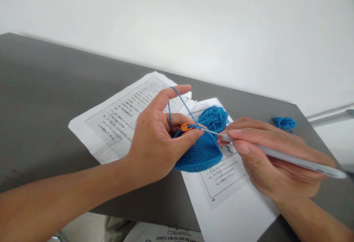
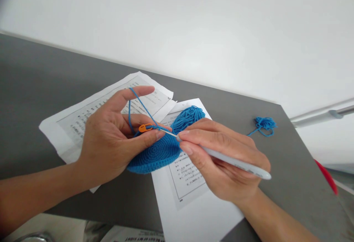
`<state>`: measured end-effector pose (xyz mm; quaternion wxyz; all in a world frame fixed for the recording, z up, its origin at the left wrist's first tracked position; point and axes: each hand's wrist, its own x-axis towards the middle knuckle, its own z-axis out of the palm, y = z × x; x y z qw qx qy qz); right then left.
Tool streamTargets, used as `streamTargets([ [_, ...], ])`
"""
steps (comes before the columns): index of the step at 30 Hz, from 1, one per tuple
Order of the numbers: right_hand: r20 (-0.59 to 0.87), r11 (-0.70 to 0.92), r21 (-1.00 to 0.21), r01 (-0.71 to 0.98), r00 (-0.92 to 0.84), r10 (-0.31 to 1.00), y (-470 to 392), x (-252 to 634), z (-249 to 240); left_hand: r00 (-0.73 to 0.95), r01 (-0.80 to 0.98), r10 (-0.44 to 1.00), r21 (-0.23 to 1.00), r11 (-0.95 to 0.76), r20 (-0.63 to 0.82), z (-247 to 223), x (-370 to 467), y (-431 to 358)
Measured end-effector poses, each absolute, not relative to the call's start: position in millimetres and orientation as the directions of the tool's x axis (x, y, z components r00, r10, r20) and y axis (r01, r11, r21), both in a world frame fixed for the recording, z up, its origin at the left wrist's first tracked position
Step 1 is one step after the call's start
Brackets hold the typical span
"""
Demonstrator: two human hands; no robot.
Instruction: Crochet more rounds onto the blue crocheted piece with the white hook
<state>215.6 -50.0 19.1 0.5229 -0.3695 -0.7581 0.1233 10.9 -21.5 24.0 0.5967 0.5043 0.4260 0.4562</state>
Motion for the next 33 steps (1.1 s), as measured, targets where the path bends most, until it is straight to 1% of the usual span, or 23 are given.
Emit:
streamTargets([
  [7, 0.701, 0.664, -0.454, 0.594, -0.222, 0.678, -59.1, 213.0, 22.3, 0.174, -0.066, 0.984, 0.997, 0.043, -0.031, 27.2, 11.3, -21.4],
  [13, 0.685, 0.611, -0.297, 0.734, -0.282, 0.672, -67.2, 209.0, 26.6, 0.157, -0.018, 0.988, 1.000, -0.012, 0.014, 27.9, 11.0, -21.7],
  [15, 0.673, 0.608, -0.273, 0.745, -0.304, 0.674, -71.0, 206.3, 28.7, 0.146, 0.002, 0.988, 0.999, -0.045, 0.044, 27.6, 10.9, -22.4],
  [17, 0.685, 0.632, -0.262, 0.730, -0.321, 0.655, -74.1, 202.7, 31.5, 0.137, 0.017, 0.988, 0.997, -0.079, 0.076, 27.5, 10.6, -23.5],
  [19, 0.709, 0.662, -0.226, 0.714, -0.345, 0.615, -75.5, 198.6, 34.9, 0.135, 0.016, 0.986, 0.995, -0.101, 0.098, 27.7, 10.3, -25.0],
  [22, 0.708, 0.704, -0.103, 0.702, -0.445, 0.548, -74.7, 193.0, 39.8, 0.120, -0.039, 0.983, 0.990, -0.133, 0.137, 29.2, 9.8, -28.4],
  [24, 0.724, 0.698, -0.036, 0.715, -0.463, 0.512, -74.5, 189.5, 42.1, 0.128, -0.088, 0.980, 0.986, -0.140, 0.150, 31.7, 9.5, -31.7],
  [29, 0.776, 0.650, -0.035, 0.759, -0.389, 0.496, -82.5, 183.4, 45.0, 0.223, -0.270, 0.964, 0.959, -0.083, 0.147, 42.9, 9.0, -43.2],
  [31, 0.787, 0.657, -0.035, 0.753, -0.384, 0.482, -88.7, 183.8, 44.9, 0.242, -0.293, 0.959, 0.953, -0.070, 0.145, 48.0, 8.6, -47.6],
  [33, 0.807, 0.670, -0.030, 0.742, -0.378, 0.454, -94.9, 185.0, 43.1, 0.239, -0.274, 0.960, 0.959, -0.077, 0.146, 52.2, 8.4, -50.9],
])
